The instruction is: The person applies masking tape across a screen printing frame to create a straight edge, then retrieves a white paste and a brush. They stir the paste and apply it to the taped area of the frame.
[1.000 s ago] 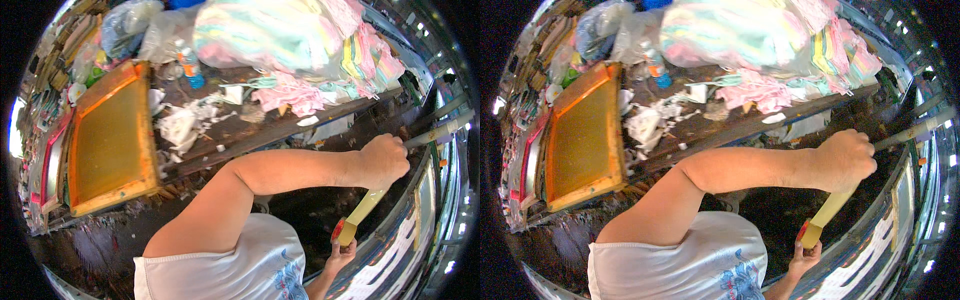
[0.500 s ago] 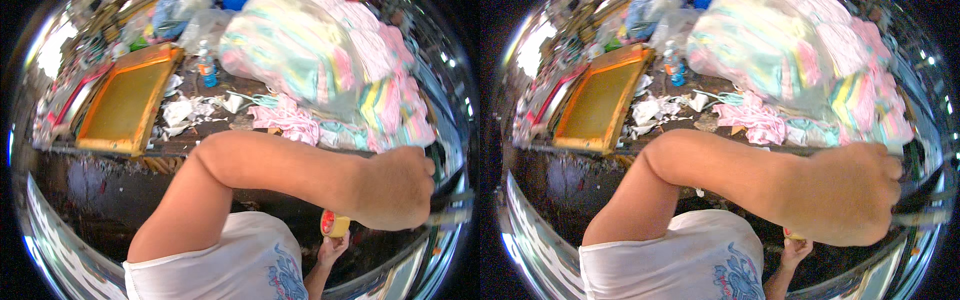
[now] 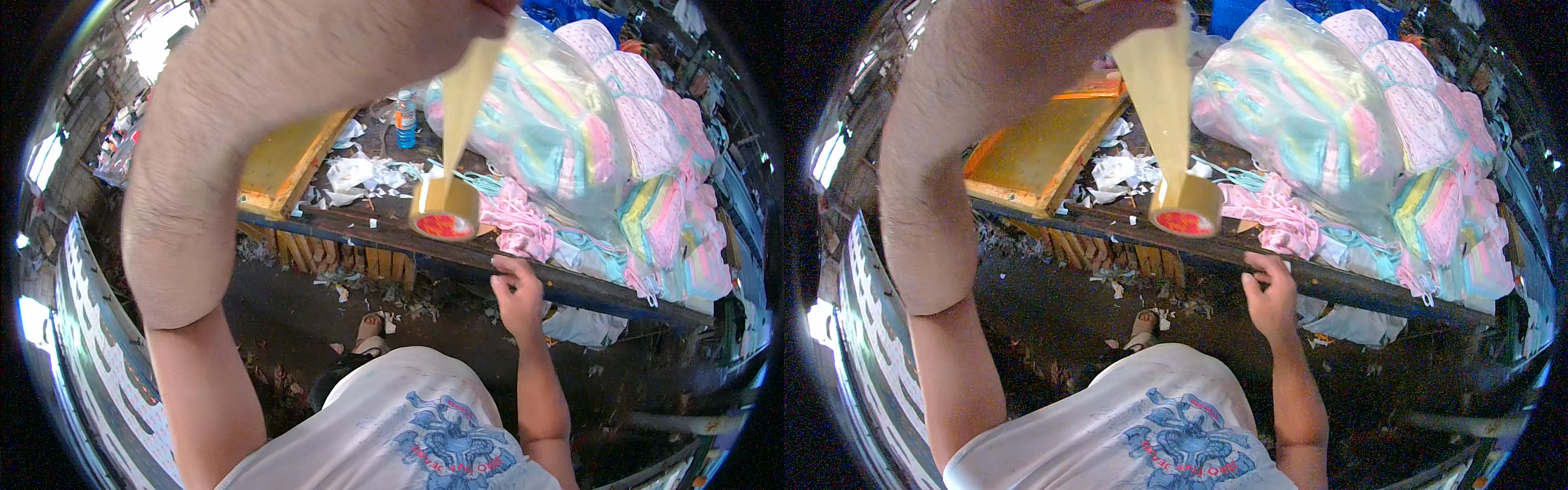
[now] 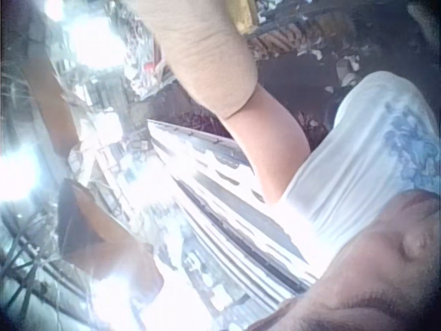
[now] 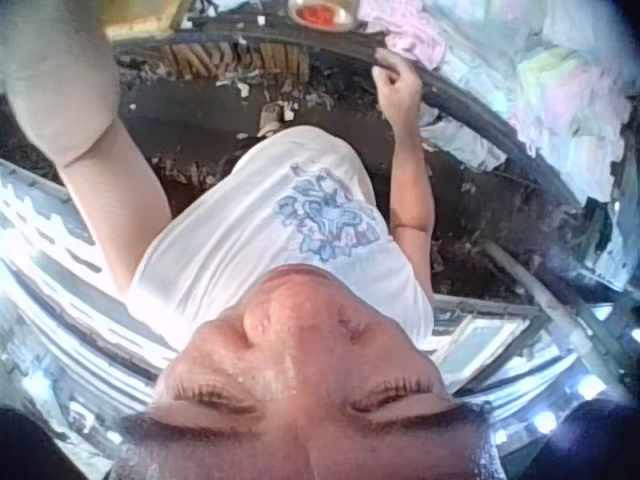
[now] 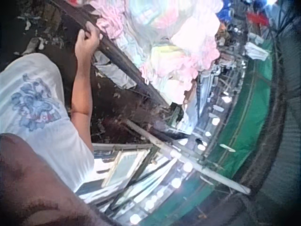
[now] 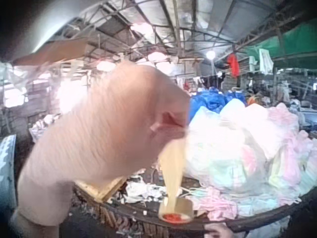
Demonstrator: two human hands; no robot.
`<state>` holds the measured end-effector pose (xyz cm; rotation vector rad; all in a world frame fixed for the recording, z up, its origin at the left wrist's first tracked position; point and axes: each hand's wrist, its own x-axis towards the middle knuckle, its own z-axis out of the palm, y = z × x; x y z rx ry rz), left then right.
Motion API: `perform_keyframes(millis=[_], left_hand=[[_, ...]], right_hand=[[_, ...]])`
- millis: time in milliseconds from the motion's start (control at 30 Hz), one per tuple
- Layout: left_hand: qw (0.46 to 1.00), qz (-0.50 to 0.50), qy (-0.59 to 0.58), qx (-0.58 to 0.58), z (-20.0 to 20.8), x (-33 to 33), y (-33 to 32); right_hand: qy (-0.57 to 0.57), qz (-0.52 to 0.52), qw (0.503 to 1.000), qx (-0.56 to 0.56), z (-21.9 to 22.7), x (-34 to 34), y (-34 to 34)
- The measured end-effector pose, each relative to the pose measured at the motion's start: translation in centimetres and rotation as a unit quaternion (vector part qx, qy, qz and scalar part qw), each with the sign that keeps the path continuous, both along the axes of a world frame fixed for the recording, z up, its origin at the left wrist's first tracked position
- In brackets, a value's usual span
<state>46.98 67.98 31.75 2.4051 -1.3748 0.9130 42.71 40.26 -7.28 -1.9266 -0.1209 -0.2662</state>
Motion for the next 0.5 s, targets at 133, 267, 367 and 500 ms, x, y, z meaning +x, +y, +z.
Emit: perform_keyframes(millis=[133,267,367,500], left_hand=[[0.996,0.085,-0.027,-0.006,0.0,0.7,5.4],[0.99,0.098,-0.106,-0.008,-0.9,3.9,11.2],[0.984,0.145,-0.105,-0.011,-0.3,4.9,18.9],[0.977,0.203,-0.063,-0.016,-0.7,8.0,26.5]], right_hand=[[-0.102,0.076,0.968,-0.216,0.6,5.7,6.4],[-0.082,0.076,0.955,-0.275,-1.8,11.6,13.6],[-0.049,0.113,0.919,-0.374,-2.0,15.4,21.0],[0.08,0.099,0.866,-0.483,-4.8,20.8,25.6]])
